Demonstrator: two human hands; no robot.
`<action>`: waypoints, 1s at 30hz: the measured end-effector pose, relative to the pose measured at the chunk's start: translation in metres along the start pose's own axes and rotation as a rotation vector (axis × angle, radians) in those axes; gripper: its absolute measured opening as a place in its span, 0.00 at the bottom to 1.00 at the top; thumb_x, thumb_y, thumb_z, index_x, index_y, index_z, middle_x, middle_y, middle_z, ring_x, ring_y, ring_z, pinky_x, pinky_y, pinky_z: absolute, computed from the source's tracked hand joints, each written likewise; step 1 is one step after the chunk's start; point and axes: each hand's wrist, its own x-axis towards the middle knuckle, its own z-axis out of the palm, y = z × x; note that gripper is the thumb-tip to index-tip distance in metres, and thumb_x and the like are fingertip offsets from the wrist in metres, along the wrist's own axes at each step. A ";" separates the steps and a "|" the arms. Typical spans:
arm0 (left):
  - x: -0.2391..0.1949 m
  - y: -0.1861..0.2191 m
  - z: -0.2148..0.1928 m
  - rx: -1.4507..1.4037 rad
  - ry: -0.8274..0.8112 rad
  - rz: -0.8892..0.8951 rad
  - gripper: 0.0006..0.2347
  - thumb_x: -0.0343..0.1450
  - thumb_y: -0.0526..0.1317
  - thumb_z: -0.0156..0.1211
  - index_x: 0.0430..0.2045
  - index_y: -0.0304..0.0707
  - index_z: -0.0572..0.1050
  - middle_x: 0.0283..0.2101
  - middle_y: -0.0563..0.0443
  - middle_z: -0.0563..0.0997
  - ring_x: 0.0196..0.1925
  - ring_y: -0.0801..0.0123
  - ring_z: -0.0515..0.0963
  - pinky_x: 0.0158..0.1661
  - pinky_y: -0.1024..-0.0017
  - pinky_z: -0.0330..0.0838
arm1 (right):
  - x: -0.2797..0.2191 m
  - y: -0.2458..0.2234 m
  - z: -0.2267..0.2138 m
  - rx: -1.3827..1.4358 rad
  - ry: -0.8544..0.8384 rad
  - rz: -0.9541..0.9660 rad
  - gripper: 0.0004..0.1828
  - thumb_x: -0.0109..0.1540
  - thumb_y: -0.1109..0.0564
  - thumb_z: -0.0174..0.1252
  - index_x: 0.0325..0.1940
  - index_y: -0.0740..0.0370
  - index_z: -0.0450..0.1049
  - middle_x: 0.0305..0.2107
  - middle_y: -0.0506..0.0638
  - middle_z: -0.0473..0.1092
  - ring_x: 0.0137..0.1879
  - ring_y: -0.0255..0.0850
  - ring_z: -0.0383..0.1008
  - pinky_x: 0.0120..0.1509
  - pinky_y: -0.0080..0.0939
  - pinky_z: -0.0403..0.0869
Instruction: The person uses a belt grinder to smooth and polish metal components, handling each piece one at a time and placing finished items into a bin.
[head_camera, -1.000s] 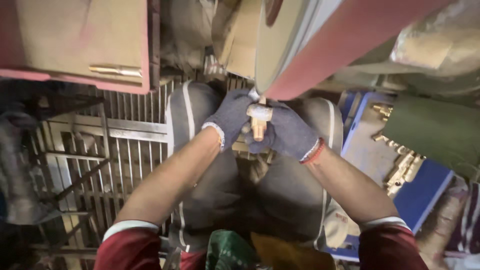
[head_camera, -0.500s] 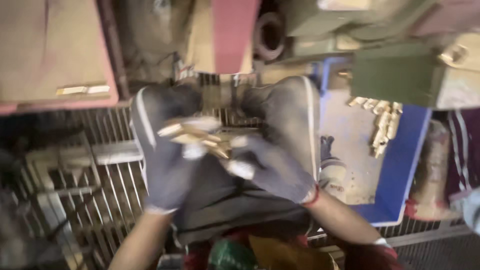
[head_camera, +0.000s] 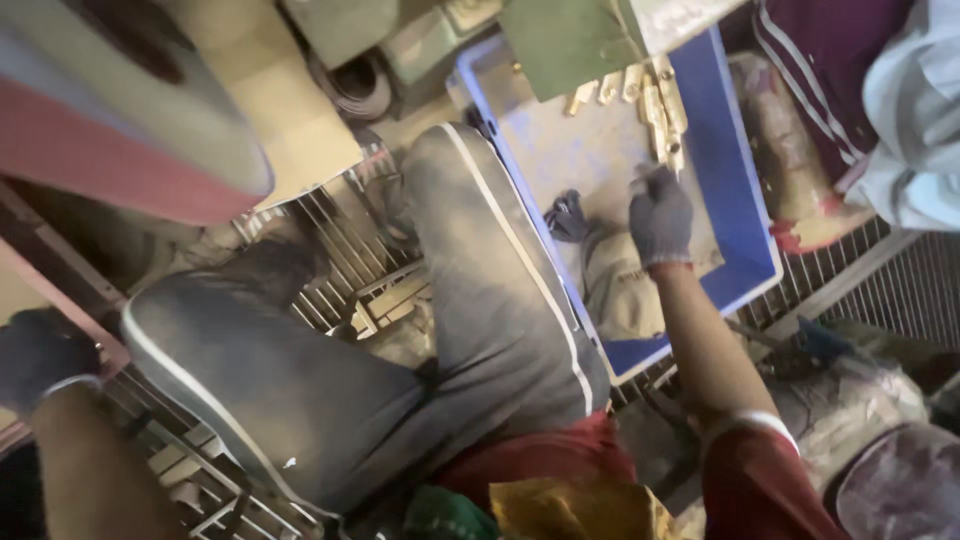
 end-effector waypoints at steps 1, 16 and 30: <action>-0.001 0.000 0.001 -0.002 -0.010 -0.003 0.09 0.76 0.33 0.61 0.48 0.28 0.75 0.48 0.37 0.81 0.48 0.49 0.81 0.51 0.59 0.75 | 0.007 0.019 0.002 -0.066 0.041 0.093 0.16 0.67 0.52 0.59 0.52 0.66 0.74 0.43 0.65 0.77 0.50 0.60 0.77 0.55 0.54 0.73; -0.084 0.170 -0.089 -0.268 0.280 0.041 0.08 0.82 0.36 0.56 0.46 0.27 0.79 0.45 0.37 0.82 0.47 0.53 0.82 0.51 0.64 0.74 | 0.037 0.050 -0.008 0.470 -0.451 0.441 0.24 0.73 0.43 0.53 0.41 0.70 0.73 0.26 0.55 0.67 0.26 0.42 0.66 0.27 0.44 0.63; -0.106 0.296 -0.112 -1.583 -0.428 -0.031 0.33 0.73 0.61 0.60 0.60 0.28 0.68 0.59 0.44 0.79 0.64 0.61 0.79 0.65 0.65 0.73 | -0.150 -0.232 -0.066 1.431 -1.716 0.706 0.27 0.75 0.43 0.48 0.64 0.70 0.68 0.23 0.46 0.65 0.20 0.33 0.61 0.20 0.33 0.61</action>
